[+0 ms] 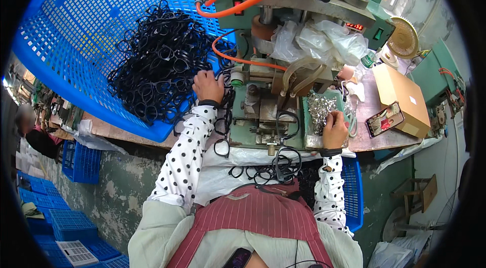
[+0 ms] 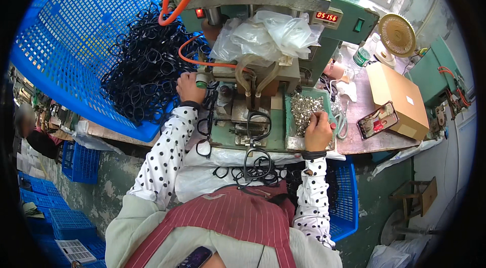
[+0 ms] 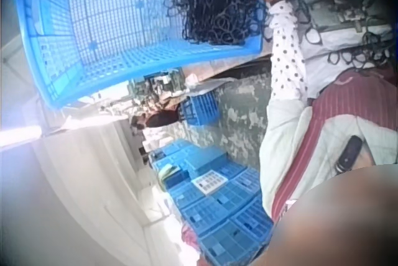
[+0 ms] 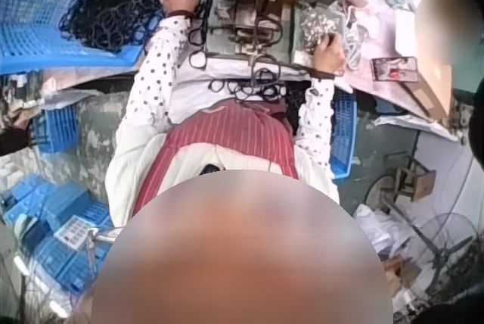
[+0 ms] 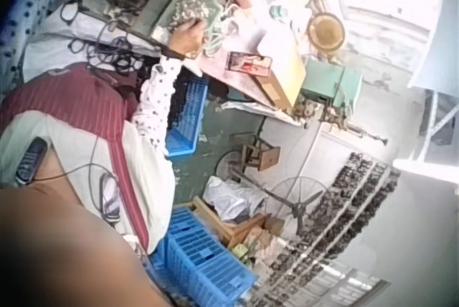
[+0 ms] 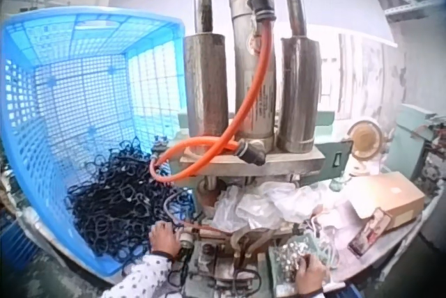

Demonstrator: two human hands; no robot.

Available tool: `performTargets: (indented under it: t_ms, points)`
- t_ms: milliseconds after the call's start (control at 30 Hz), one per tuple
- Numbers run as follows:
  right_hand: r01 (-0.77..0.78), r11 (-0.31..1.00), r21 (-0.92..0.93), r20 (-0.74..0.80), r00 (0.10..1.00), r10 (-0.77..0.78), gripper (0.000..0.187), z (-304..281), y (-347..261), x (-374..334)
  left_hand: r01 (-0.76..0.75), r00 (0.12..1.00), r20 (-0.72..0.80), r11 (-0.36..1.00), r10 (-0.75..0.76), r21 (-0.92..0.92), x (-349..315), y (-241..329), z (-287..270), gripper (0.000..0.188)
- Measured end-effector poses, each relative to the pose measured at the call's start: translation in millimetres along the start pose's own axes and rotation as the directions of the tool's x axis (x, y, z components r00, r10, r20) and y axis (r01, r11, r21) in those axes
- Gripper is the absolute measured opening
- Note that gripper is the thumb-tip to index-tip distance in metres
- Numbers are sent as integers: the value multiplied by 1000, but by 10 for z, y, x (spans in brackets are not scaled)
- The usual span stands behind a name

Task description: The person repeatedly picks black rubber rings from a blue basket and places them into a press machine, then adds small metal pins from a tray to secure the parts. The person continues this cycle, moving finished assemblies aside and repeating the process.

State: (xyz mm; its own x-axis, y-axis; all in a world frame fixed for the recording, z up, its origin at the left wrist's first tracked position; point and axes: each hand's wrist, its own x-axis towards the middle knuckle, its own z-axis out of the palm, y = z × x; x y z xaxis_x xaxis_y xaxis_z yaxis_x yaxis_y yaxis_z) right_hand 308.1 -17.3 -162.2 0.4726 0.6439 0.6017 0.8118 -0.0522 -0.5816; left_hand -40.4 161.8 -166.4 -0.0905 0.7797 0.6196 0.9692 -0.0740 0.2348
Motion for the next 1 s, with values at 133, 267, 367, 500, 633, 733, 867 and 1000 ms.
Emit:
performTargets:
  t_ms: [133, 267, 367, 500, 633, 733, 867, 1000]
  points:
    - [7, 1000, 25, 17, 1000, -8, 9, 18, 61, 7, 44, 987, 155, 998, -49, 38, -164, -154, 250, 26]
    - [-273, 922, 275, 116, 961, 250, 12, 6, 107, 0, 120, 969, 220, 992, -110, -35, -160, -289, 75, 25]
    - [35, 995, 90, -3, 999, -35, 7, -27, 121, 17, 42, 998, 60, 951, -24, -308, -145, -356, -215, 29]
    - [-220, 925, 309, 156, 971, 179, 8, -52, -196, 81, 213, 977, 129, 744, -170, -633, -282, -159, -672, 18]
    - [-329, 747, 577, 339, 929, 147, 16, -230, -701, 188, 88, 996, 36, 724, -87, -684, -492, 53, -937, 18]
    - [-285, 711, 642, 399, 917, 8, 19, -478, -1132, 242, -10, 1000, 4, 741, 17, -671, -572, 315, -1263, 17]
    - [-214, 749, 627, 385, 921, -59, 23, -439, -1370, 198, -296, 955, -203, 676, 216, -675, -596, 587, -1564, 20]
    - [-438, 617, 653, 479, 871, 110, 37, -319, -1485, 172, -533, 844, -347, 558, 410, -636, -579, 753, -1742, 27]
